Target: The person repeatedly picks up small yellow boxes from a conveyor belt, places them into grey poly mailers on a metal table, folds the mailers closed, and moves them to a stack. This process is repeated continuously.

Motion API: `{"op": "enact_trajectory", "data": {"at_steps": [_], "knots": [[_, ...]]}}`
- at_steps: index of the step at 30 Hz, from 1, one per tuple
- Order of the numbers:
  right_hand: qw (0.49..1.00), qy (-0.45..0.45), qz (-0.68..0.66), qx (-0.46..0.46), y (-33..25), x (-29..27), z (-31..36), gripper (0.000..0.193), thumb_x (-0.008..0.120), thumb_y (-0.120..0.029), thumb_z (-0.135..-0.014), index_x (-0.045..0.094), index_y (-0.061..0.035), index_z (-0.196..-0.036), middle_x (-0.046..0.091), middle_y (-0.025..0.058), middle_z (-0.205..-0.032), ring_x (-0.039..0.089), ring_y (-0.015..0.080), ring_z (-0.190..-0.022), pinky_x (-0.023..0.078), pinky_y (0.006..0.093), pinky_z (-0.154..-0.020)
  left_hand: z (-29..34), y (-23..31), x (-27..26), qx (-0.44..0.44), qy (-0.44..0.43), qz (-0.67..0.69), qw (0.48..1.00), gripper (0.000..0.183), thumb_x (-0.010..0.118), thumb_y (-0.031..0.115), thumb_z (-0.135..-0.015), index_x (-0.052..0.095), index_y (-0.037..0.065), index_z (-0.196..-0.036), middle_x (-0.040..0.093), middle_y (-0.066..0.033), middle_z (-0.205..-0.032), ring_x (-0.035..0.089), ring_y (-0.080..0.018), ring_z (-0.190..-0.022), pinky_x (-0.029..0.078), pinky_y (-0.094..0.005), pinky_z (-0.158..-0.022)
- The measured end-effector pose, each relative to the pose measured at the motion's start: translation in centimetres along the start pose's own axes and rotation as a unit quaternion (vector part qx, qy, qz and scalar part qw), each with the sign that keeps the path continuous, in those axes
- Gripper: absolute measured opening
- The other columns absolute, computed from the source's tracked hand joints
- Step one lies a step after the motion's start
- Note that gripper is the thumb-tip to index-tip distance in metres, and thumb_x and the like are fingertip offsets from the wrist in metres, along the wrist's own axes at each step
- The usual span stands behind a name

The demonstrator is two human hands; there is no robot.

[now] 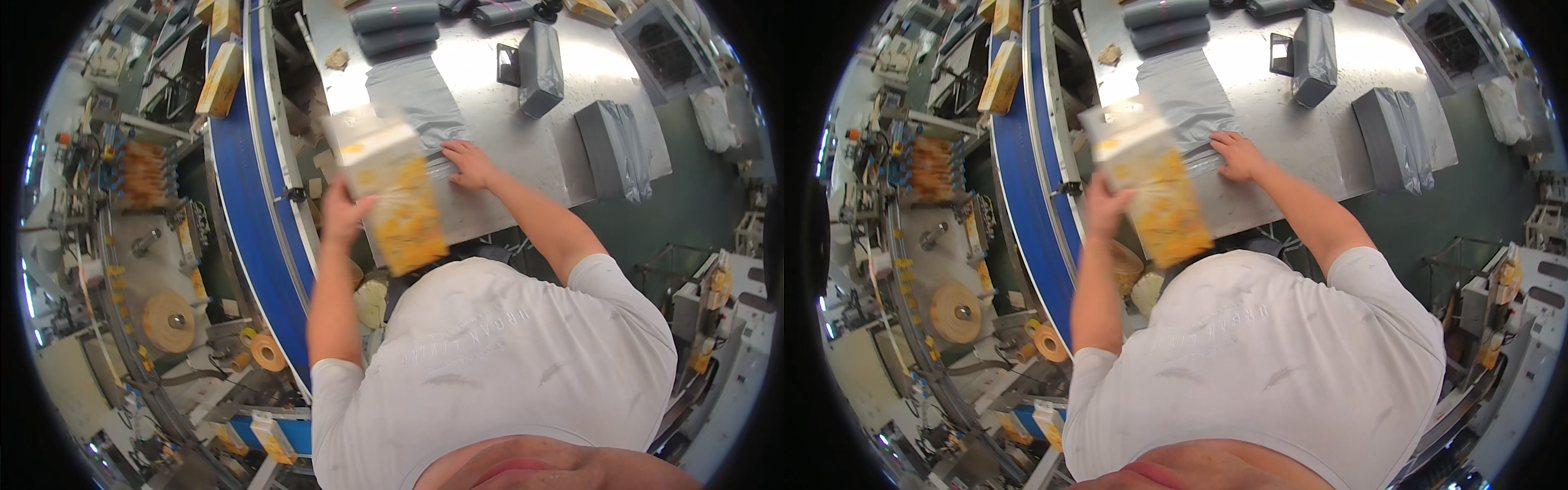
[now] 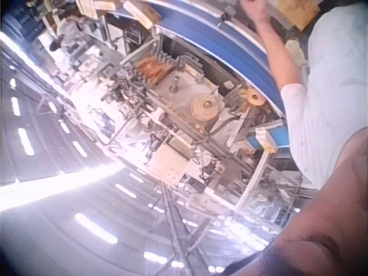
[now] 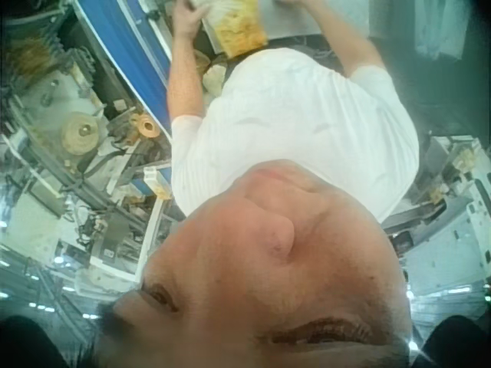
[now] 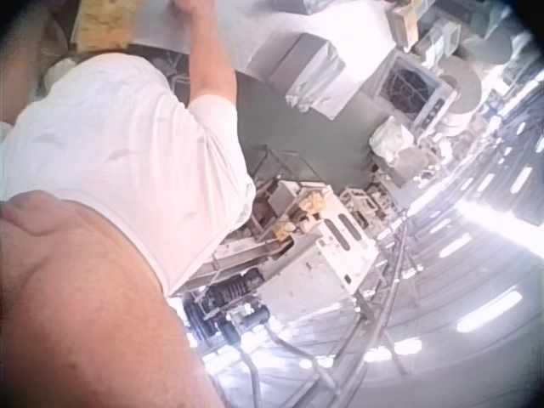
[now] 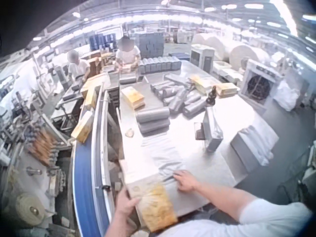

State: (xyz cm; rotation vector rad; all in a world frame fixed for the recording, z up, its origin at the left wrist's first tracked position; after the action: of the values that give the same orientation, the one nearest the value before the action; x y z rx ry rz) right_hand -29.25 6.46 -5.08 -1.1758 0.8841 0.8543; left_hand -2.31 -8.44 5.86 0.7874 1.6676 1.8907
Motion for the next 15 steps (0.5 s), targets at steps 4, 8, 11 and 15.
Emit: {"op": "enact_trajectory", "data": {"at_steps": [4,8,11,15], "knots": [[0.992,-0.017,-0.121,-0.022,1.5,-2.5,-2.7,0.055,0.074,-0.023,-0.09,0.065,-0.0065,-0.141,0.056,0.0165,-0.155,0.044,0.0368,-0.147,0.037,0.0462,-0.123,-1.7,-10.3,11.7,-0.13,0.001,0.038,0.991,0.082,0.084,0.016,-0.085,0.045,0.001,-0.154,0.065,-0.0136,-0.137,0.064,-0.026,-0.124,0.051,-0.0392,-0.106],[0.895,-0.059,-0.443,0.008,7.2,-1.6,-2.9,0.057,0.063,0.005,-0.079,0.071,-0.0057,-0.135,0.06,0.0132,-0.148,0.059,0.0307,-0.134,0.045,0.039,-0.115,-2.2,-10.6,14.3,-0.155,-0.031,-0.274,0.949,0.092,0.086,0.025,-0.083,0.039,-0.001,-0.158,0.057,-0.0212,-0.149,0.058,-0.0346,-0.132,0.047,-0.0433,-0.111],[0.839,-0.121,-0.525,0.075,7.5,-1.6,-3.3,0.065,0.057,0.01,-0.072,0.071,-0.0036,-0.135,0.058,0.0095,-0.148,0.056,0.0255,-0.136,0.042,0.0358,-0.116,-4.4,-7.4,14.5,-0.074,0.034,-0.407,0.91,0.105,0.091,0.036,-0.077,0.036,0.001,-0.16,0.05,-0.0249,-0.154,0.049,-0.0412,-0.139,0.041,-0.0466,-0.117],[0.943,-0.019,-0.33,-0.027,5.1,-6.5,-3.5,0.069,0.06,0.003,-0.075,0.064,-0.0031,-0.143,0.052,0.0134,-0.156,0.05,0.0331,-0.141,0.04,0.0409,-0.119,-8.2,-8.2,14.6,-0.095,0.091,-0.397,0.908,0.114,0.095,0.042,-0.071,0.036,0.006,-0.162,0.044,-0.0234,-0.159,0.034,-0.0456,-0.148,0.029,-0.0538,-0.124]]}}
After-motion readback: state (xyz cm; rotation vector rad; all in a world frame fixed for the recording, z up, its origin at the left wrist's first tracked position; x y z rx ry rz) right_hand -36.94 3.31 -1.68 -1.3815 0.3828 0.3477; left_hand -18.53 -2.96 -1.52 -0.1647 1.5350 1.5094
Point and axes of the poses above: each hand's wrist, its own z-axis away from the middle knuckle, its own x-axis out of the palm, y = z × x, the point moved 10 cm from there along -z, towards the middle knuckle
